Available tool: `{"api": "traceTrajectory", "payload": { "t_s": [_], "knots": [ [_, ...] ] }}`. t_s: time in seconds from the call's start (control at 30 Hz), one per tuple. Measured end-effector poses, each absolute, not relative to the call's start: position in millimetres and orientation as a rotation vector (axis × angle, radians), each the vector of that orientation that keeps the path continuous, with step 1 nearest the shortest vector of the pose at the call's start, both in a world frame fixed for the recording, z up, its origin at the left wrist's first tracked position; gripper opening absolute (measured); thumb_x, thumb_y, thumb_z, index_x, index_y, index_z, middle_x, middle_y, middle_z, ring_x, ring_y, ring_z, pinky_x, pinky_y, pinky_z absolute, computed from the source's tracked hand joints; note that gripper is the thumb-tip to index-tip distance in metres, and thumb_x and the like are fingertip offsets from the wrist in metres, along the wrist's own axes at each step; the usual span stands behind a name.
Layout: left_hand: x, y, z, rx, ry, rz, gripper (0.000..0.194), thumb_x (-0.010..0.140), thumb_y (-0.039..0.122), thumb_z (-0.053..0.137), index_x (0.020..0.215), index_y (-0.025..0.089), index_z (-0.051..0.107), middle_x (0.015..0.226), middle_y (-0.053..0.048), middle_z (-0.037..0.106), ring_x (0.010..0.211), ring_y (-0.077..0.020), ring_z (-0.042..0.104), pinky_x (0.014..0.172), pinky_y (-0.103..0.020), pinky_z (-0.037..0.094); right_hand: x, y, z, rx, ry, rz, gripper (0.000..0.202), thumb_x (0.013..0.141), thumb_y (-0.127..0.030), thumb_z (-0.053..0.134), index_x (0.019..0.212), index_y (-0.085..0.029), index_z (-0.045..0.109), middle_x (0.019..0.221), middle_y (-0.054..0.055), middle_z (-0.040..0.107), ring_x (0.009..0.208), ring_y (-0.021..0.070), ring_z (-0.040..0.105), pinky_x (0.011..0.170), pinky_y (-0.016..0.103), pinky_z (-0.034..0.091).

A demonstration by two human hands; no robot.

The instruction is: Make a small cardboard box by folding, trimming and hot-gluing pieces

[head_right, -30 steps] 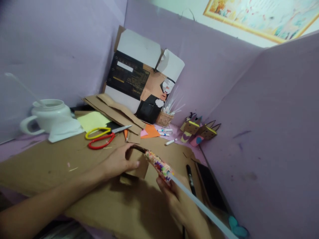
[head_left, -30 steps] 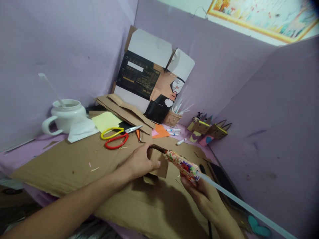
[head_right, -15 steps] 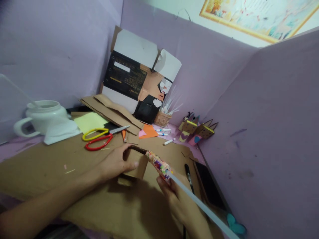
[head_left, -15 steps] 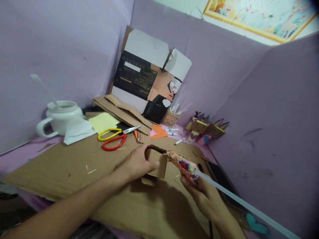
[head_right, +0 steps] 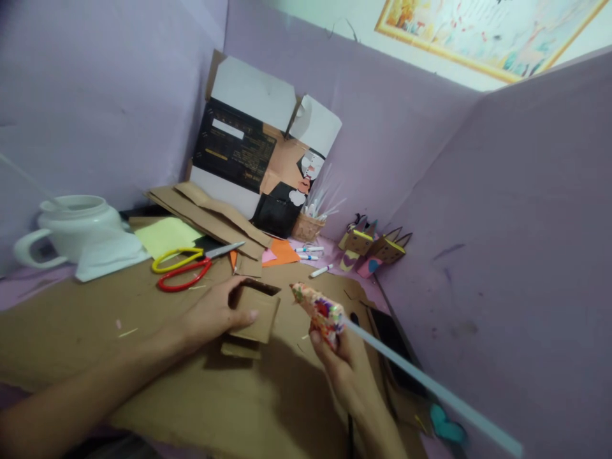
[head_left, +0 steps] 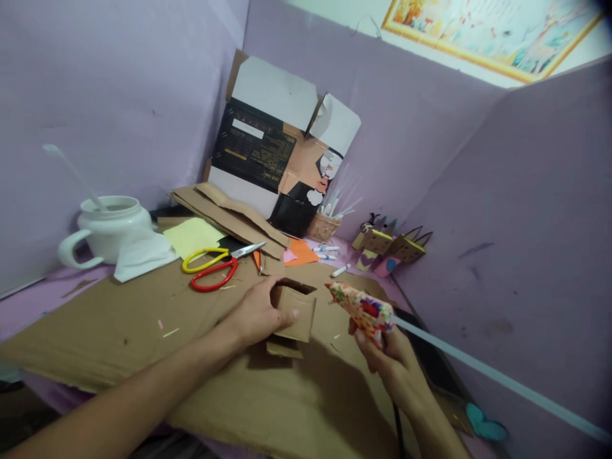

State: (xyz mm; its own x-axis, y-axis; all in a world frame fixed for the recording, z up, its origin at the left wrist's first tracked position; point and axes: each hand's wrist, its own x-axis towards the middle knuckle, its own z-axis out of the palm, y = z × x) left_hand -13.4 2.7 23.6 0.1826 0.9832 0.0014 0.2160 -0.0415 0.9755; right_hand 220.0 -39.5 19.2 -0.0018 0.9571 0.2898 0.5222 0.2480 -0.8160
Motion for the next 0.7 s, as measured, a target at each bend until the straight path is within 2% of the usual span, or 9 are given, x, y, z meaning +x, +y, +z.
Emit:
{"api": "traceTrajectory", "payload": {
  "t_s": [0.1,0.17,0.23,0.33,0.47,0.5,0.57,0.63,0.7],
  "knots": [
    [-13.0,2.1,25.0,1.408,1.134,0.978,0.056,0.06,0.02,0.069,0.114,0.015,0.054,0.107,-0.008,0.067,0.096,-0.0242,0.063,0.082,-0.032,0.05,218.7,-19.9,22.6,-1.391,-1.423,0.847,0.038,0.075,-0.047,0.058,0.093,-0.014,0.061,0.051,-0.003,0.052,0.042,0.0113,0.043,0.039,0.023,0.031],
    [-12.8,3.1,22.8,1.408,1.09,0.98,0.061,0.059,0.02,0.069,0.117,0.014,0.052,0.109,-0.01,0.066,0.097,-0.0247,0.063,0.083,-0.034,0.05,215.4,1.8,20.4,-1.396,-1.25,0.866,0.041,0.068,-0.048,0.06,0.092,-0.016,0.06,0.061,0.0,0.058,0.046,0.0117,0.048,0.043,0.024,0.037],
    [-12.5,4.9,18.3,1.419,1.053,0.974,0.065,0.059,0.021,0.07,0.12,0.015,0.049,0.113,-0.011,0.064,0.099,-0.0253,0.062,0.085,-0.036,0.049,210.9,25.0,14.6,-1.43,-1.228,0.855,0.038,0.064,-0.048,0.061,0.083,-0.016,0.061,0.058,-0.001,0.056,0.046,0.0119,0.049,0.046,0.025,0.041],
    [-12.2,6.8,10.2,1.43,0.992,0.966,0.068,0.06,0.021,0.07,0.124,0.017,0.045,0.117,-0.011,0.061,0.101,-0.0252,0.06,0.086,-0.037,0.049,206.5,48.2,4.5,-1.519,-1.257,0.806,0.03,0.06,-0.045,0.066,0.064,-0.016,0.06,0.051,-0.002,0.053,0.045,0.0129,0.049,0.046,0.026,0.037],
    [-11.7,4.8,7.4,1.402,0.926,0.909,0.071,0.059,0.02,0.069,0.125,0.018,0.04,0.109,-0.008,0.061,0.096,-0.0227,0.06,0.082,-0.035,0.049,209.7,41.7,3.0,-1.656,-1.337,0.631,0.023,0.056,-0.037,0.073,0.05,-0.019,0.06,0.043,-0.001,0.05,0.052,0.019,0.053,0.051,0.027,0.034],
    [-11.7,3.8,8.7,1.393,0.923,0.894,0.071,0.059,0.02,0.068,0.124,0.018,0.039,0.107,-0.007,0.061,0.094,-0.022,0.06,0.081,-0.034,0.049,210.4,35.1,4.9,-1.666,-1.354,0.573,0.019,0.057,-0.035,0.072,0.052,-0.02,0.062,0.046,0.001,0.053,0.058,0.0213,0.055,0.053,0.028,0.035],
    [-12.3,2.3,12.1,1.403,0.939,0.862,0.071,0.058,0.021,0.068,0.123,0.018,0.04,0.104,-0.006,0.061,0.092,-0.0214,0.06,0.079,-0.033,0.048,209.2,20.2,9.3,-1.647,-1.387,0.477,0.013,0.063,-0.032,0.067,0.067,-0.02,0.069,0.065,0.006,0.063,0.072,0.0239,0.058,0.061,0.03,0.038],
    [-13.9,2.4,13.7,1.449,0.978,0.834,0.071,0.058,0.024,0.068,0.123,0.017,0.042,0.101,-0.006,0.062,0.09,-0.022,0.059,0.078,-0.034,0.047,203.3,6.2,11.3,-1.591,-1.434,0.451,0.025,0.07,-0.027,0.058,0.09,-0.019,0.07,0.087,0.009,0.067,0.079,0.0226,0.058,0.068,0.031,0.041],
    [-16.7,3.9,12.1,1.553,1.049,0.842,0.069,0.057,0.025,0.069,0.122,0.019,0.046,0.105,-0.007,0.061,0.091,-0.0235,0.057,0.079,-0.036,0.045,194.7,-5.3,9.6,-1.464,-1.51,0.551,0.039,0.072,-0.023,0.053,0.109,-0.02,0.065,0.103,0.009,0.065,0.079,0.0192,0.058,0.069,0.031,0.045]
  ]
}}
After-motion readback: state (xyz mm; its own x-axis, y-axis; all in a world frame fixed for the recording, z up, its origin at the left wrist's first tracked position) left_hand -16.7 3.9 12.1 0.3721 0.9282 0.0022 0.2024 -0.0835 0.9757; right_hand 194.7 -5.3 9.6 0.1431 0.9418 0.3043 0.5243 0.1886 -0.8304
